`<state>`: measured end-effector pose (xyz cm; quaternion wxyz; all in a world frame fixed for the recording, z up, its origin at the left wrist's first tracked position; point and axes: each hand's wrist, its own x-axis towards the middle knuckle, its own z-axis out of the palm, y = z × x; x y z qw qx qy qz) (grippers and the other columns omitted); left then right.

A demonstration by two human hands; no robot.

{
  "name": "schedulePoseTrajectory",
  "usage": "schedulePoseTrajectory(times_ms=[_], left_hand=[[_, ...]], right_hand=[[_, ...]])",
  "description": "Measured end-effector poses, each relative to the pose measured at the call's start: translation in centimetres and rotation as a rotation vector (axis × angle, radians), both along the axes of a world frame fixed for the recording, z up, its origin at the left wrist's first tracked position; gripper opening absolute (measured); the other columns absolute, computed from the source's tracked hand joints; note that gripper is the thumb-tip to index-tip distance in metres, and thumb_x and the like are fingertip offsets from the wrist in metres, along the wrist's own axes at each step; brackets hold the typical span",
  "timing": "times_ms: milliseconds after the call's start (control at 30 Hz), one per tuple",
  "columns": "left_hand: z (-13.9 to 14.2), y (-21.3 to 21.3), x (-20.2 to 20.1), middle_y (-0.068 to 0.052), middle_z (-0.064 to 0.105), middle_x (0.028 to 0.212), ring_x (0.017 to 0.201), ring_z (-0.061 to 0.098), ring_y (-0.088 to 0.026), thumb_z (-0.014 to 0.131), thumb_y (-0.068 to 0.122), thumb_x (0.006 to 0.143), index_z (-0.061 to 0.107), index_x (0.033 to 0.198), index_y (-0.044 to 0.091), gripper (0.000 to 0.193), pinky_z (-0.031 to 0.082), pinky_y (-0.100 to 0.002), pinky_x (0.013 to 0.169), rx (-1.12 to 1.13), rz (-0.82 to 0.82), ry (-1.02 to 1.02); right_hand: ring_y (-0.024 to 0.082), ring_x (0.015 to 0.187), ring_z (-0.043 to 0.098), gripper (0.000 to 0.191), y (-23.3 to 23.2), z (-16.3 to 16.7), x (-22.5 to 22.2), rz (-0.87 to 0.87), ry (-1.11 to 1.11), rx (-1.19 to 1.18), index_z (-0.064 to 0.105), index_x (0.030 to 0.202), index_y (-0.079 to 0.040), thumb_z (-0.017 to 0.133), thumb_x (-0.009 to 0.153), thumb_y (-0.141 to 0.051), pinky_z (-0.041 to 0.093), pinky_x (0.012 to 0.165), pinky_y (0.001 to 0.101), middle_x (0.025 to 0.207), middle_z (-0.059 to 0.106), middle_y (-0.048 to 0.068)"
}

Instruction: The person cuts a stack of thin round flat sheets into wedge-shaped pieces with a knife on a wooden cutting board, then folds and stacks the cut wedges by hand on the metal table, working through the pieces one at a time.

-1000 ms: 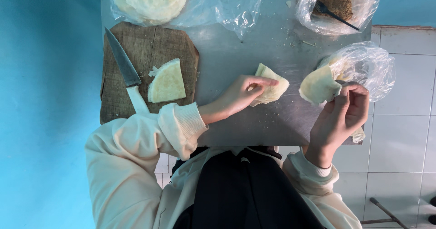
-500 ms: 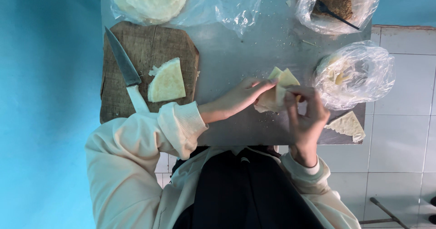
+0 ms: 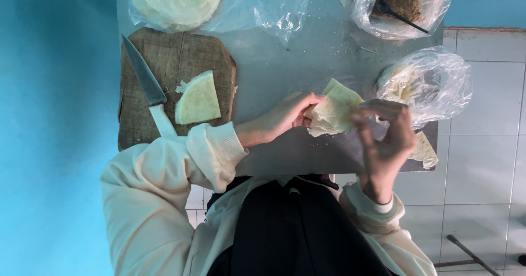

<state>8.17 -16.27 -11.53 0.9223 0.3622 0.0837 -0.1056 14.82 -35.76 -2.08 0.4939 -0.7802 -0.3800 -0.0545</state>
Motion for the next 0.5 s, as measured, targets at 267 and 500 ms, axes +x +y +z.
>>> schedulePoseTrajectory(times_ms=[267,500], left_hand=[[1.1,0.0,-0.7,-0.011,0.070,0.120,0.108,0.069,-0.017,0.048,0.035,0.106,0.060,0.127,-0.001,0.043,0.055,-0.036,0.099,-0.009,-0.001,-0.022],[1.4,0.0,-0.7,-0.012,0.073,0.118,0.109,0.070,-0.016,0.045,0.036,0.108,0.061,0.128,0.000,0.045,0.054,-0.034,0.102,0.002,-0.015,-0.077]], right_hand=[[0.027,0.107,0.055,0.034,2.1,0.0,-1.6,-0.006,-0.453,-0.254,0.076,0.105,-0.014,0.096,0.077,-0.015,0.043,0.095,0.0400,0.115,0.068,0.002],[0.025,0.107,0.057,0.030,2.7,-0.2,-1.3,-0.058,-0.541,-0.266,0.075,0.104,-0.016,0.096,0.083,-0.013,0.042,0.094,0.0405,0.112,0.067,-0.002]])
